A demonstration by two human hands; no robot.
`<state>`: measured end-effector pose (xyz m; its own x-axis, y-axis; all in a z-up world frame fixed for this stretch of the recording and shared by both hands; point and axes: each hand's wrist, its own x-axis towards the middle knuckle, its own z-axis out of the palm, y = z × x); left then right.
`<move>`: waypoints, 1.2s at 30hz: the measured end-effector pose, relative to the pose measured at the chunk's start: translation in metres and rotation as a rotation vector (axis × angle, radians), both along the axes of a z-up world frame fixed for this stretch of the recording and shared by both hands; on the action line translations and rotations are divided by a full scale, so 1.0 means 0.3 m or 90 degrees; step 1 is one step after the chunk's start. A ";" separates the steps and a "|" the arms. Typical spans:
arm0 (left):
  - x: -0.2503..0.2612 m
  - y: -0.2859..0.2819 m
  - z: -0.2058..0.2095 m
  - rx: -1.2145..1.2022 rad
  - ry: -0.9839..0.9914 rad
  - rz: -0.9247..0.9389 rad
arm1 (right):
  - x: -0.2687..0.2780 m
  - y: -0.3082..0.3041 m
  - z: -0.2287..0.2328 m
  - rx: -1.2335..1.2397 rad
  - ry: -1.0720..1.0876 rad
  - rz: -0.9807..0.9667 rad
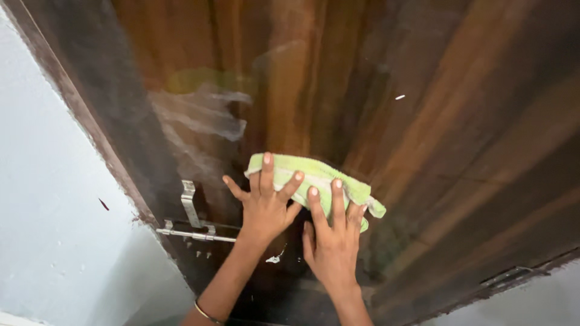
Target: The person wipes a dark brown wooden door with a light green cloth, moving from the upper section down to the handle area. The person then opens the door and wipes the inner edge and handle.
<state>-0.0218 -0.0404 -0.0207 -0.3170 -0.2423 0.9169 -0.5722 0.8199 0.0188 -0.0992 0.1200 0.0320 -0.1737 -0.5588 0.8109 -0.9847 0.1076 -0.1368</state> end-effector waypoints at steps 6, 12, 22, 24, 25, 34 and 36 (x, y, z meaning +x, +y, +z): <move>0.022 0.000 -0.168 0.037 -0.009 -0.009 | 0.046 0.001 -0.094 0.068 -0.019 -0.010; 0.063 0.003 -0.332 0.081 -0.043 -0.019 | 0.070 -0.011 -0.233 0.121 -0.022 -0.044; 0.151 0.083 -0.437 0.041 -0.023 -0.011 | 0.078 -0.009 -0.442 0.115 -0.216 0.009; 0.173 0.112 -0.433 0.157 0.010 -0.098 | 0.083 0.011 -0.447 0.115 -0.344 0.080; 0.181 0.128 -0.419 0.215 0.026 -0.142 | 0.072 0.018 -0.444 0.089 -0.391 0.131; 0.169 0.224 0.075 0.464 0.322 -0.377 | -0.071 0.097 -0.087 -0.152 -0.604 0.265; 0.139 0.250 0.186 0.479 0.341 -0.390 | -0.034 0.131 0.029 -0.161 -0.477 0.271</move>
<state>0.0200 0.0344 0.0351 -0.1792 -0.7330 0.6562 0.1571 0.6371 0.7546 -0.1094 0.1593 0.0405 -0.5257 -0.5171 0.6754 -0.5773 -0.3662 -0.7298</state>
